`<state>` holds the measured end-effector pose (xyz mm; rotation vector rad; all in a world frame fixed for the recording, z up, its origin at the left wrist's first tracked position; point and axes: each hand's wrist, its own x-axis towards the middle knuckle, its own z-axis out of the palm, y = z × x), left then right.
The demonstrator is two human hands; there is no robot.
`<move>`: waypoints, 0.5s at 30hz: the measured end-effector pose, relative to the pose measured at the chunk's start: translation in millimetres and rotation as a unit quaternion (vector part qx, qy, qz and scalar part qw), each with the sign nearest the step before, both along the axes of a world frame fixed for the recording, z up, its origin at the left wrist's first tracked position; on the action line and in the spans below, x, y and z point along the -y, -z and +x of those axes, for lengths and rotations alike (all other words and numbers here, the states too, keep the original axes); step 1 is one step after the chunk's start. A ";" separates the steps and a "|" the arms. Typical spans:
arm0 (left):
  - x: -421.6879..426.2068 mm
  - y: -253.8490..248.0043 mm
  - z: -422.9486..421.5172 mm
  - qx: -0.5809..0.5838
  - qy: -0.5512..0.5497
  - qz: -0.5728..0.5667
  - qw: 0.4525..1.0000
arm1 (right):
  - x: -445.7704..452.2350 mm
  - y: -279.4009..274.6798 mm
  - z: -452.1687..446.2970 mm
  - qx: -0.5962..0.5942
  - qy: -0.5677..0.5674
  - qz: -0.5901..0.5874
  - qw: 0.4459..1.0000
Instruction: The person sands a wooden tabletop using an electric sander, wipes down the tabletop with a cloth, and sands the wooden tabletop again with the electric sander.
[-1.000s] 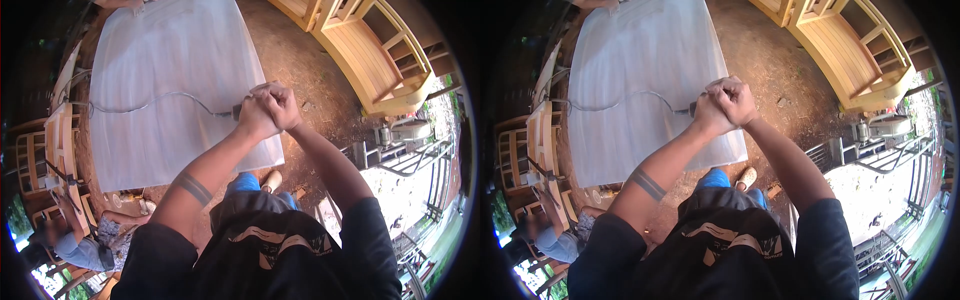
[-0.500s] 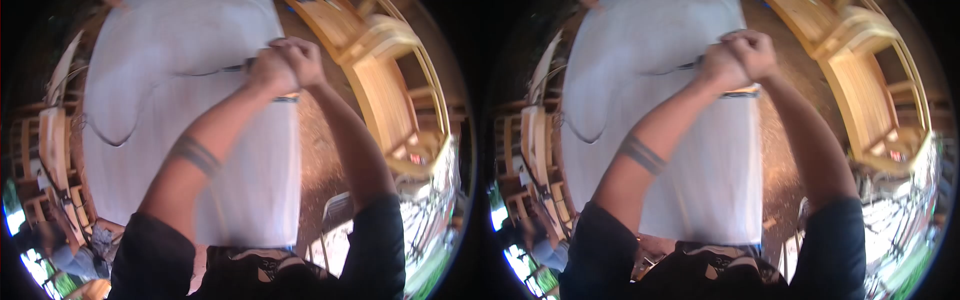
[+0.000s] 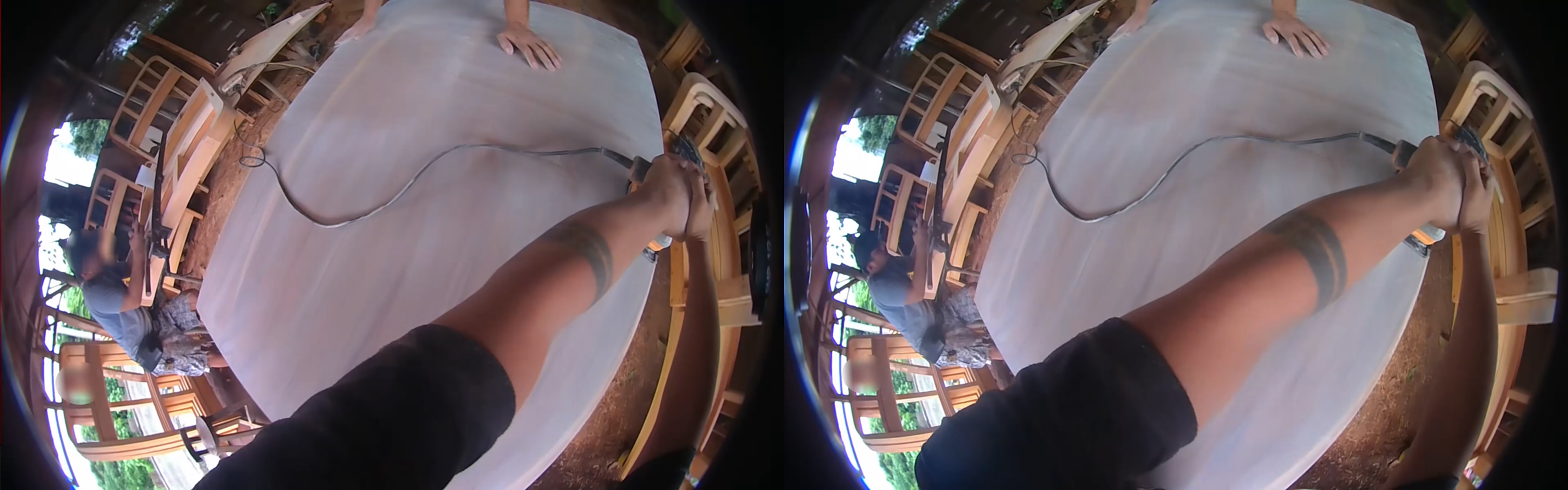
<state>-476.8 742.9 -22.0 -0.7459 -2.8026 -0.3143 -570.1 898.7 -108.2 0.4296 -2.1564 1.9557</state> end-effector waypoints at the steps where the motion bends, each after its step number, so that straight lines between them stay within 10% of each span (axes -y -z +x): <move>1: 2.6 -5.0 -9.8 0.023 -0.002 -0.021 1.000 | 1.6 -0.2 -11.4 0.023 0.002 -0.014 1.000; 12: 44.6 -19.1 -22.3 0.070 -0.077 0.102 0.989 | 77.3 -31.5 -8.2 0.004 -0.047 -0.030 0.998; 15: 52.9 -24.1 1.7 0.067 -0.075 -0.024 0.995 | 95.8 -42.4 23.1 0.020 -0.057 -0.039 0.997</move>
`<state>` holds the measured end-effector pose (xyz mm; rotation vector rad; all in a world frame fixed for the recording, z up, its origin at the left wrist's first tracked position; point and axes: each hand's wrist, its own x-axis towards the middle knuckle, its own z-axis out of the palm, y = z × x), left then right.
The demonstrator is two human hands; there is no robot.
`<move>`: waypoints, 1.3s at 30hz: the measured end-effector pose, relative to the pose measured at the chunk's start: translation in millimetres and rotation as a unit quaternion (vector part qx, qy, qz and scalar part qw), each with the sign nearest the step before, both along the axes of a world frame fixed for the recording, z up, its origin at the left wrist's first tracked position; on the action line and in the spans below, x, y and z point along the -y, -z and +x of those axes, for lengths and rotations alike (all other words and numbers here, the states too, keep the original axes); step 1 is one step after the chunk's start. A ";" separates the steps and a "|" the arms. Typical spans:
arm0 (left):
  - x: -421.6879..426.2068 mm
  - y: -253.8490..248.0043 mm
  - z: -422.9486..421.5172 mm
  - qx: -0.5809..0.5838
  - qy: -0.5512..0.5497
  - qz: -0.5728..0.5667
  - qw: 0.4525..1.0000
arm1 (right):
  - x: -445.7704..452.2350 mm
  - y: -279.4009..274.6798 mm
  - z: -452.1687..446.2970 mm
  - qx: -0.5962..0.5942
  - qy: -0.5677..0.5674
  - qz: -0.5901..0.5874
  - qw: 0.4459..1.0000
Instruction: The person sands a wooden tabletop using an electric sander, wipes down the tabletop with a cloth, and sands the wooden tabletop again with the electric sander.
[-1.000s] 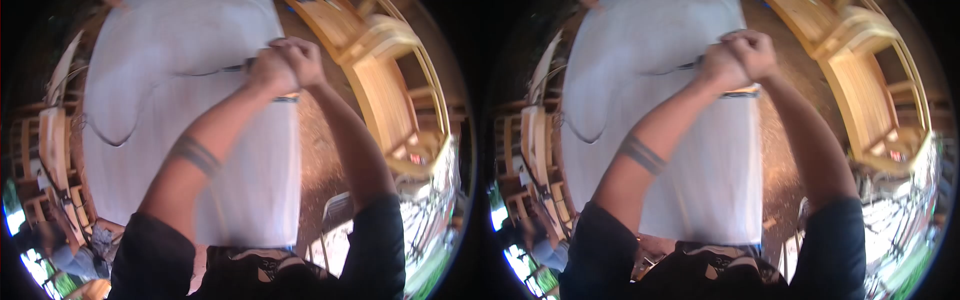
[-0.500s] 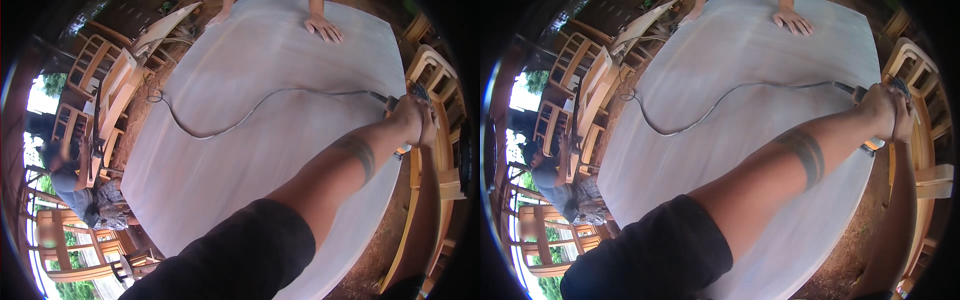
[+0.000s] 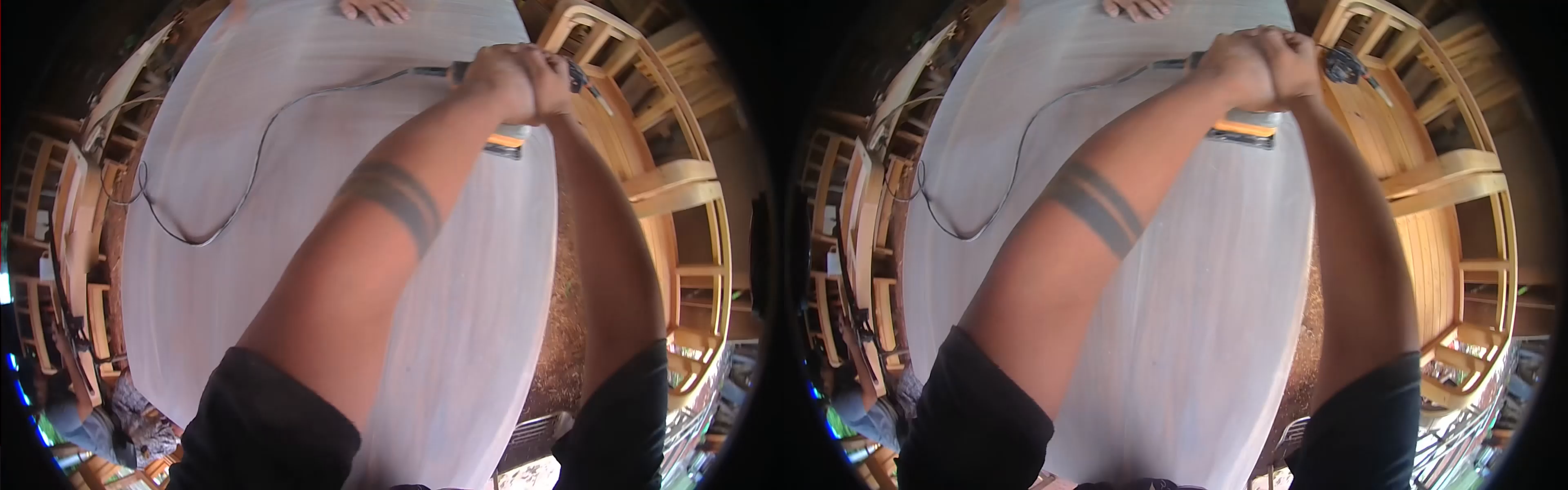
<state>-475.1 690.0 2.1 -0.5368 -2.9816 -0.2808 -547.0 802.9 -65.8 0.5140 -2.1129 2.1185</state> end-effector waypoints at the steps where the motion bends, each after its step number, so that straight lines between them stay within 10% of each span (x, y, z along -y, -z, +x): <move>1: -0.2 -0.3 8.0 -0.026 0.002 0.012 1.000 | 4.1 -6.1 15.3 0.001 -0.004 0.004 1.000; 31: -54.6 -26.9 572.4 0.144 -0.039 0.103 0.983 | -44.6 -48.0 613.5 -0.001 -0.053 0.028 0.998; 34: -51.0 -22.5 624.3 0.007 0.003 0.284 0.959 | -47.4 -49.6 660.4 -0.038 -0.073 0.040 0.996; 37: -43.9 -2.6 665.2 0.072 -0.019 0.115 0.991 | -46.8 -55.4 705.5 -0.021 -0.095 0.015 0.995; 39: -44.3 -8.7 691.6 0.037 -0.032 0.228 0.972 | -43.6 -57.6 730.7 -0.043 -0.104 0.038 0.993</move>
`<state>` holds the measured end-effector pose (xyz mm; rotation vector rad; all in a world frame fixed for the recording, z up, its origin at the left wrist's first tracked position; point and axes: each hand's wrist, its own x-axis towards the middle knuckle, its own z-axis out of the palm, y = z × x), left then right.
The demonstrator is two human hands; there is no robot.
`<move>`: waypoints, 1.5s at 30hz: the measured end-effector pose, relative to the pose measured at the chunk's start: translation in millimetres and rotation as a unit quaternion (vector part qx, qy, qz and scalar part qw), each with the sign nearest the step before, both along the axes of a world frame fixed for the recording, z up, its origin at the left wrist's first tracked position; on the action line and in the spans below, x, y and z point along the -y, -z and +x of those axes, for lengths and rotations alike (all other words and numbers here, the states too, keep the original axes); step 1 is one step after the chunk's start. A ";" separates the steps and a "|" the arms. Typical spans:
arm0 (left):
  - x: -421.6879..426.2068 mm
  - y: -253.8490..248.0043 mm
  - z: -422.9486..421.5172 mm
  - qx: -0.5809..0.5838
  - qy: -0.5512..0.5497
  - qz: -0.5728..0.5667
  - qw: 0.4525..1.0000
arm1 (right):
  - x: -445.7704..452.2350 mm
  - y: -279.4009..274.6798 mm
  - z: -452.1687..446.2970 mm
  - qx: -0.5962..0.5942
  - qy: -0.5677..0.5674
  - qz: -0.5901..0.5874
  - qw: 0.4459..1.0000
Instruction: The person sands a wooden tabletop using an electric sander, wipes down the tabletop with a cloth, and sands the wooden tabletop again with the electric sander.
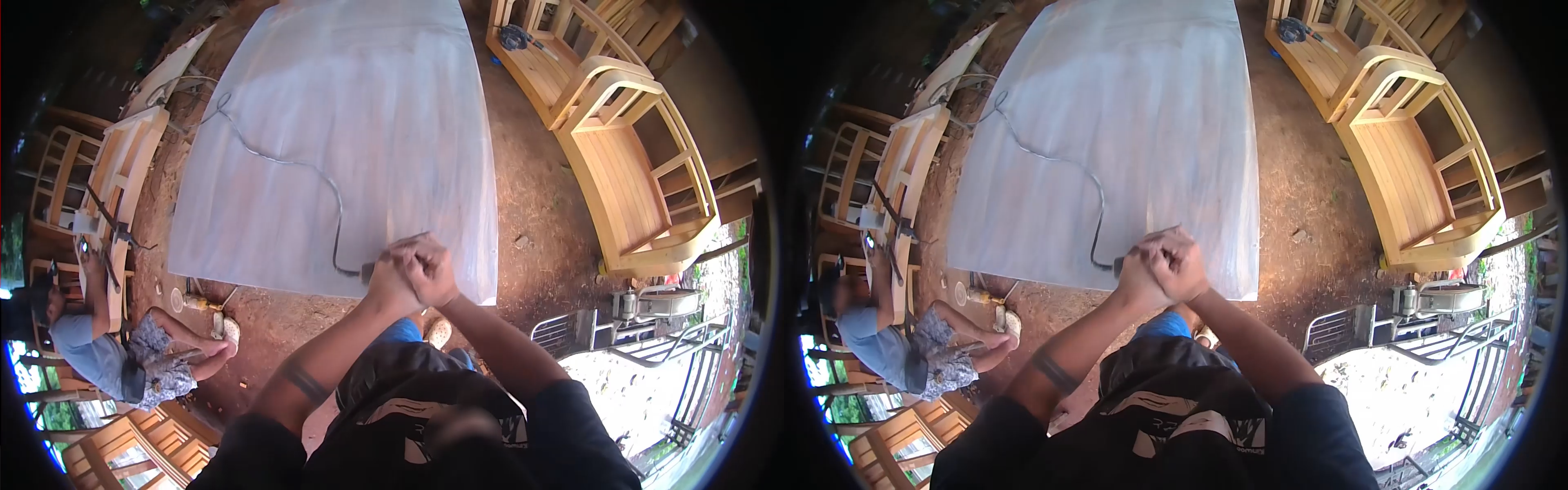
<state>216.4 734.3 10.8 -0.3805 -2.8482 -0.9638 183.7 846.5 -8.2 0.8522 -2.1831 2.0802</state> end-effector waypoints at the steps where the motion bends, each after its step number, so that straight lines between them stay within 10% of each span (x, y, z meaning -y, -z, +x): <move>1: -0.2 -3.6 13.0 -0.017 -0.013 0.056 0.998 | 2.3 -0.3 11.2 -0.011 -0.005 0.010 1.000; 12: 54.1 -20.7 -1.9 -0.002 -0.044 -0.036 0.998 | 63.1 -5.9 -10.9 -0.009 -0.004 -0.020 1.000; 31: 110.7 -4.4 -411.6 0.058 0.046 -0.167 0.983 | 119.3 26.4 -409.7 0.015 0.066 -0.046 0.997; 45: 123.4 7.3 -628.1 -0.110 0.062 -0.193 0.973 | 125.3 38.9 -655.1 -0.018 0.131 -0.026 0.991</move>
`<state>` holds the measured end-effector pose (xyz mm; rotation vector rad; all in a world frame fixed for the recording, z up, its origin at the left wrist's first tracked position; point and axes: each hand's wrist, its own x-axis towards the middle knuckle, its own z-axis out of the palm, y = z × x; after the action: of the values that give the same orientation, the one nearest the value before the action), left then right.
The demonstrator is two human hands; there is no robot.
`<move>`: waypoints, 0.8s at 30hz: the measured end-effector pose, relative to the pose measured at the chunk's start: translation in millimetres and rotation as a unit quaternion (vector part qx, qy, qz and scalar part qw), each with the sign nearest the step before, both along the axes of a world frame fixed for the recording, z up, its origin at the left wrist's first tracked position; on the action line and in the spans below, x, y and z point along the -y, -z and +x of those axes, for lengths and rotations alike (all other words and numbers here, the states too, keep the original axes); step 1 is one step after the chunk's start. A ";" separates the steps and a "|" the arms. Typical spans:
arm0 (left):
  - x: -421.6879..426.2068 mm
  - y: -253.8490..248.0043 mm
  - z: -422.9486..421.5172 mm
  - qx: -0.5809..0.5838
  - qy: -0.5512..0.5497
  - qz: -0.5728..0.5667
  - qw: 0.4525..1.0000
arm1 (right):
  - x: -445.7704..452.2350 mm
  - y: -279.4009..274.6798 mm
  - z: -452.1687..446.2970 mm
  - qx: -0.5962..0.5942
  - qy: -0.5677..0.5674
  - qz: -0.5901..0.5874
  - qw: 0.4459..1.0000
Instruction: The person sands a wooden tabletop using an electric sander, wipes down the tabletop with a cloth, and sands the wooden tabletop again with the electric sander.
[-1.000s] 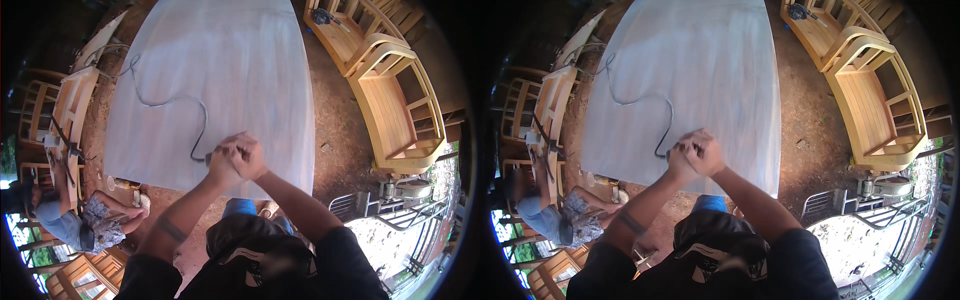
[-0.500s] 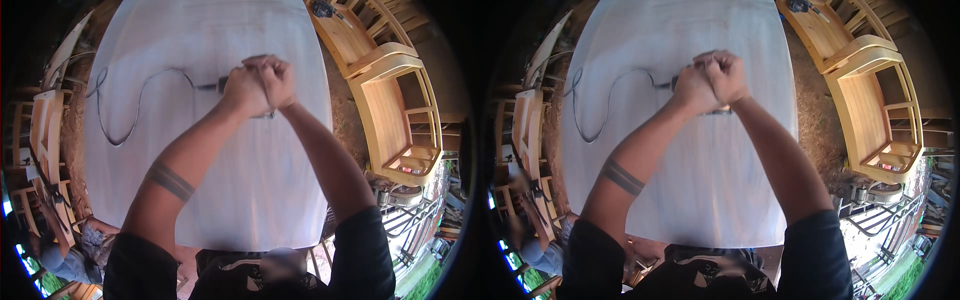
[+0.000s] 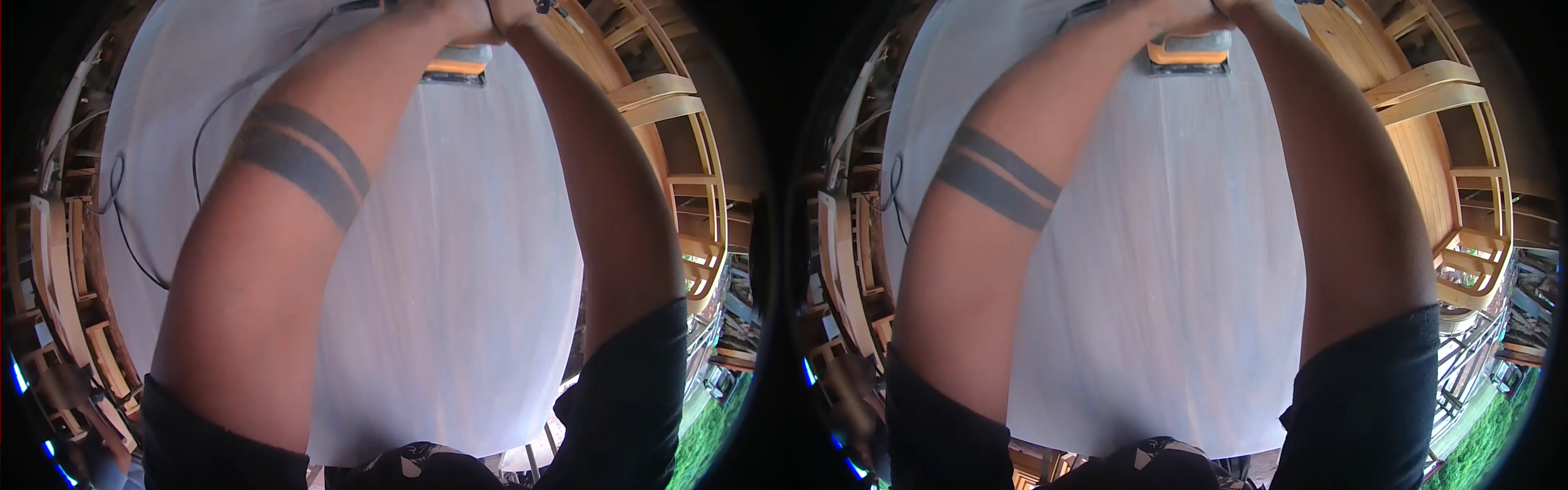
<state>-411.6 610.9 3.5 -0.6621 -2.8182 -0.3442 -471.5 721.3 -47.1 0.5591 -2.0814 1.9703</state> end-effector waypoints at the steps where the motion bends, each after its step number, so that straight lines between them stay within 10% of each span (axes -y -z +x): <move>1: 5.5 1.1 -8.2 -0.003 -0.001 -0.003 1.000 | 2.8 2.3 -13.3 -0.017 0.005 0.006 1.000; 10: 35.8 -24.7 14.9 0.081 -0.044 -0.001 0.996 | 45.9 9.7 -18.6 0.012 0.030 -0.044 0.998; 24: 16.9 5.7 208.3 0.059 -0.059 -0.035 0.996 | 23.0 -14.4 237.7 0.067 -0.048 0.010 0.997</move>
<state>-203.3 593.9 -2.2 -0.5004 -2.9773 -0.2723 -233.8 698.2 -32.7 0.5563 -2.1941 2.0951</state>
